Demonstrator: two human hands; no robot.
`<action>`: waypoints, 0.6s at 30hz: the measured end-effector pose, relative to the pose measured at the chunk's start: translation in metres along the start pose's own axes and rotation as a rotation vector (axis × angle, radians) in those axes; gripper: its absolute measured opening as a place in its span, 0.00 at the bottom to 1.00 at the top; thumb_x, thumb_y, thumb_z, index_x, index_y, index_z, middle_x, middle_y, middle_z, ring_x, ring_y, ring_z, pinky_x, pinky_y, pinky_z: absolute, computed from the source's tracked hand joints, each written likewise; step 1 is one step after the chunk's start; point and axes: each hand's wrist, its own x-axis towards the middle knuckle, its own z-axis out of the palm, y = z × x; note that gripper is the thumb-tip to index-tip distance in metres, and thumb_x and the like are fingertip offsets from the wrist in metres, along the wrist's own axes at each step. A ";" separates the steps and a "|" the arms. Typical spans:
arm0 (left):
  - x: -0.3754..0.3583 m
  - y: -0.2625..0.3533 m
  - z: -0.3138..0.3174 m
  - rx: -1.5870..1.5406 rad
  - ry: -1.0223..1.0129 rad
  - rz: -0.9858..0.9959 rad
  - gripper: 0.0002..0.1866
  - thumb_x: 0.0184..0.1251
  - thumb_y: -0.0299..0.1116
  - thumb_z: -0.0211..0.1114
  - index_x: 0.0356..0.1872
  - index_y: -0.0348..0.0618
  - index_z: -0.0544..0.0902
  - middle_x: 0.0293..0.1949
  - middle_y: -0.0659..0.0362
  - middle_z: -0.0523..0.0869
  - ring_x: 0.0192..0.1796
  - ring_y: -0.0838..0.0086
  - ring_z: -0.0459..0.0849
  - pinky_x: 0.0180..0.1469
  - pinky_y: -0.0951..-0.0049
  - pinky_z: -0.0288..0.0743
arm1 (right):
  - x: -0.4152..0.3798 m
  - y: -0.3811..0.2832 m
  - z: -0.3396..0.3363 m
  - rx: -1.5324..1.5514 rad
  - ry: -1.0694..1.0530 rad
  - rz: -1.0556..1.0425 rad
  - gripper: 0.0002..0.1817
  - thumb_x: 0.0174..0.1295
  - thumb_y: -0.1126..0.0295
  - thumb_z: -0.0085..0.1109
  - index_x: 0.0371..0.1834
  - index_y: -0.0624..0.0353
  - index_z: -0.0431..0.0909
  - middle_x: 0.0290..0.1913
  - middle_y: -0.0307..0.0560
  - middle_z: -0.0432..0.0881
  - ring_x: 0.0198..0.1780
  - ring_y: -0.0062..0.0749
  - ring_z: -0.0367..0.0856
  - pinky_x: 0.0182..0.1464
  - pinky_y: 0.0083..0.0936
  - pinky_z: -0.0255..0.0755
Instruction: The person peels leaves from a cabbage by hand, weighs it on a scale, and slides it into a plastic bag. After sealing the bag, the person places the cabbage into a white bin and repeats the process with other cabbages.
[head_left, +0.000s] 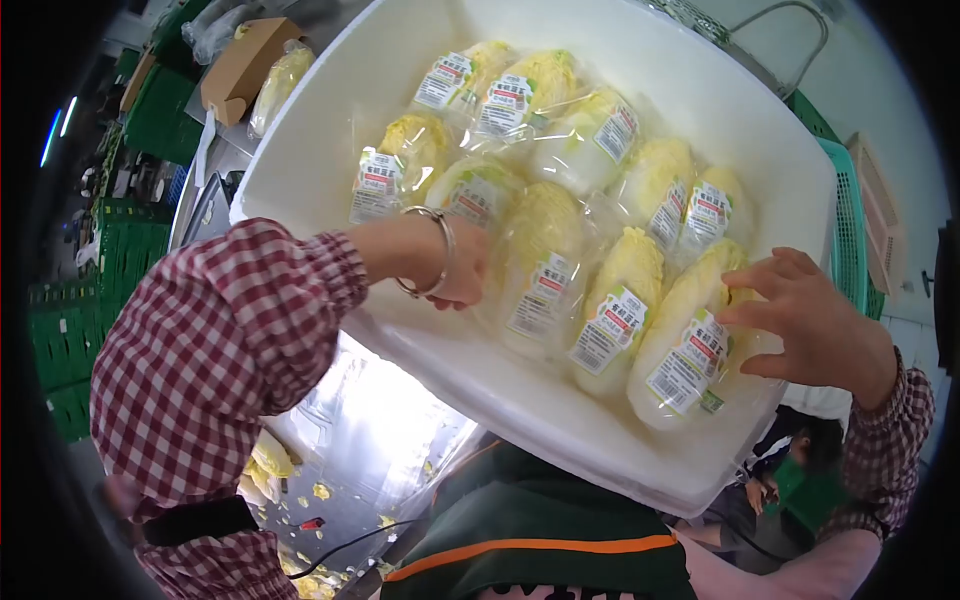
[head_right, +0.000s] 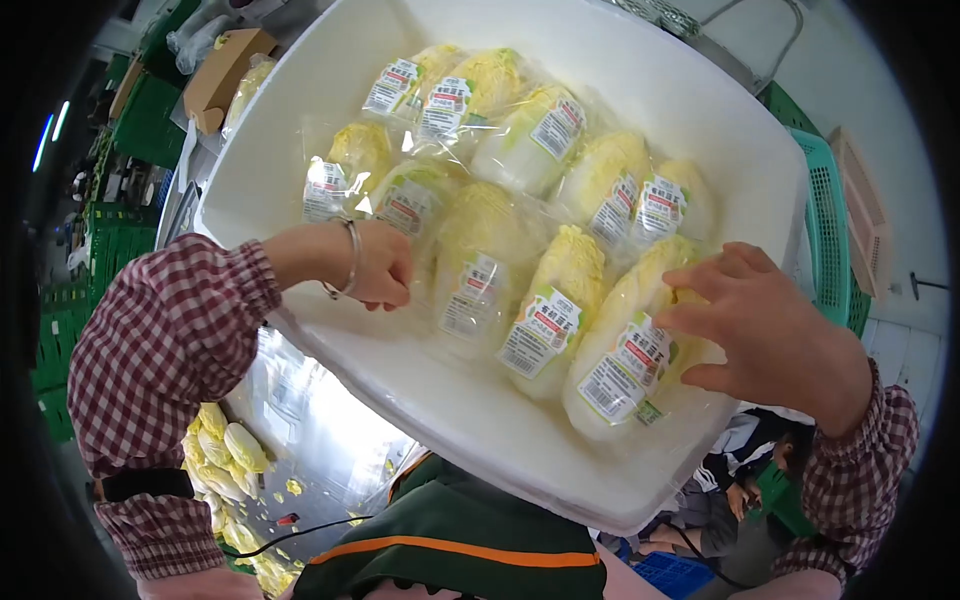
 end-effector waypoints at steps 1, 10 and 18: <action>-0.003 -0.002 -0.003 0.018 0.030 -0.007 0.11 0.53 0.36 0.58 0.20 0.41 0.84 0.18 0.61 0.83 0.23 0.78 0.83 0.29 0.76 0.76 | -0.004 0.001 -0.001 0.007 -0.003 0.006 0.21 0.40 0.65 0.71 0.41 0.53 0.80 0.52 0.52 0.75 0.57 0.43 0.70 0.65 0.41 0.56; -0.032 0.031 -0.015 0.292 0.327 0.001 0.18 0.52 0.46 0.63 0.24 0.37 0.83 0.21 0.51 0.82 0.27 0.61 0.82 0.33 0.66 0.75 | 0.013 -0.003 0.024 -0.102 0.095 0.021 0.14 0.40 0.70 0.68 0.30 0.59 0.76 0.35 0.44 0.75 0.43 0.37 0.74 0.47 0.31 0.65; 0.024 0.067 0.031 0.321 0.349 0.188 0.24 0.60 0.51 0.58 0.28 0.34 0.81 0.18 0.50 0.81 0.25 0.62 0.82 0.32 0.65 0.76 | 0.022 -0.016 0.030 -0.131 -0.294 -0.168 0.06 0.43 0.67 0.62 0.22 0.54 0.76 0.26 0.44 0.78 0.29 0.40 0.80 0.32 0.34 0.71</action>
